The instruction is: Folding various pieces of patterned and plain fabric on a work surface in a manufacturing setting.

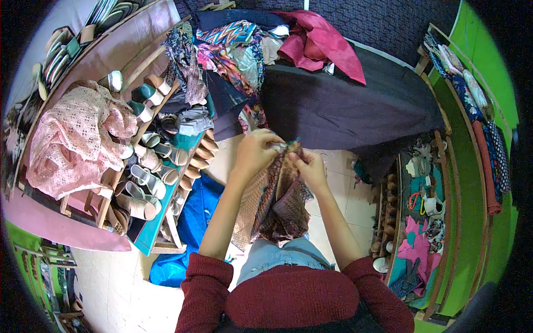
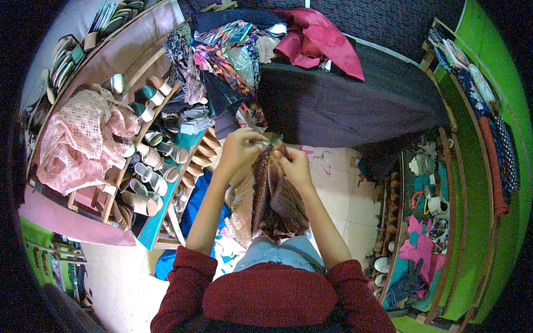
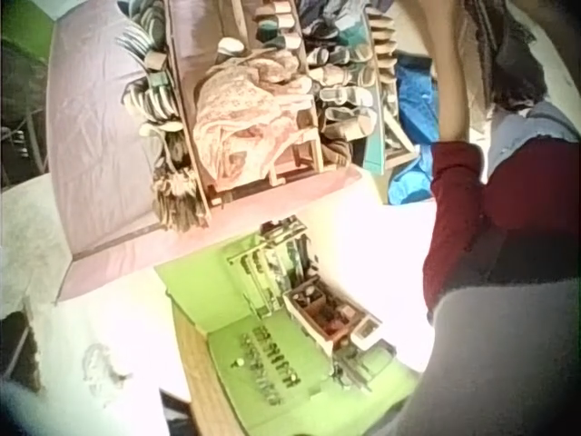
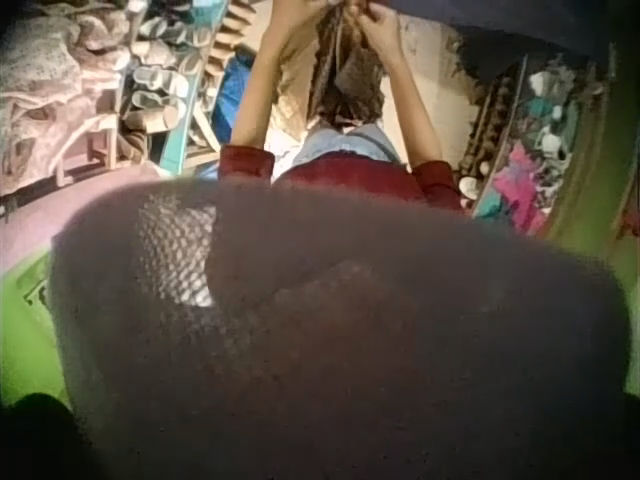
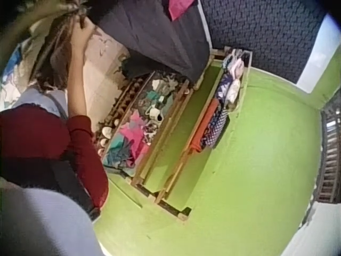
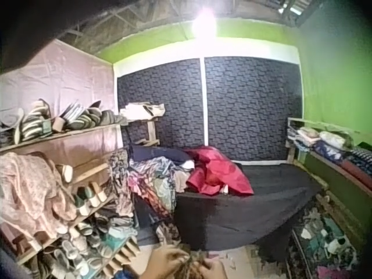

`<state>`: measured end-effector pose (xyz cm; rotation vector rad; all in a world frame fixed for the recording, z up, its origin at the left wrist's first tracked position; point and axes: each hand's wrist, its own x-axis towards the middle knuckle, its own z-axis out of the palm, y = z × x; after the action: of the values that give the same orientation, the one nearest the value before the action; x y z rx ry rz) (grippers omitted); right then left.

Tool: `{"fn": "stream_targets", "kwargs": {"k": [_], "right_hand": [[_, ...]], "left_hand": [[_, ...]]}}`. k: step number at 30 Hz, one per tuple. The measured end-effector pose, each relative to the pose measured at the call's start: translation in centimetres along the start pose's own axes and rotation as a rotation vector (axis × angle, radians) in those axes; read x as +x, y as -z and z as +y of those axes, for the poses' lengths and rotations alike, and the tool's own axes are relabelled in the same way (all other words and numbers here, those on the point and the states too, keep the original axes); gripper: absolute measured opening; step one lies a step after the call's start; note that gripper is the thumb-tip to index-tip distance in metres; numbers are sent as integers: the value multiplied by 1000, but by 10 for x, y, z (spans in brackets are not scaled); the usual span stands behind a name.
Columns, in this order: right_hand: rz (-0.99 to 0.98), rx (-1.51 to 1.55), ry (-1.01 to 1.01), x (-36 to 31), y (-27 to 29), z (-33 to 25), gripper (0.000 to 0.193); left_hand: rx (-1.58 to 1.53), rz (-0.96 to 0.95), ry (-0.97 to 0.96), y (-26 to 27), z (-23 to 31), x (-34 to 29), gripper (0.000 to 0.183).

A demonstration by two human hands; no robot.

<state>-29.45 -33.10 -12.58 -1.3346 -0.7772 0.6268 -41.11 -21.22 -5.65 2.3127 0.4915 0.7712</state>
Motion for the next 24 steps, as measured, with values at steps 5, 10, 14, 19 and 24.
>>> {"fn": "stream_targets", "kwargs": {"k": [5, 10, 14, 19, 24], "right_hand": [[-28, -356, 173, -9, 1, -7, 18], [51, -311, 95, -15, 14, -11, 18], [169, -391, 235, -20, 14, -22, 13], [84, -600, 337, -30, 26, -36, 16], [74, -633, 365, -32, 34, -42, 22]], "left_hand": [[117, 112, -155, -17, 3, -10, 21], [24, 118, -281, -26, 9, -10, 21], [-67, -122, -259, -32, 6, -11, 18], [-406, -178, -89, -43, 11, -9, 17], [-570, -304, 30, -48, 17, 6, 14]]}}
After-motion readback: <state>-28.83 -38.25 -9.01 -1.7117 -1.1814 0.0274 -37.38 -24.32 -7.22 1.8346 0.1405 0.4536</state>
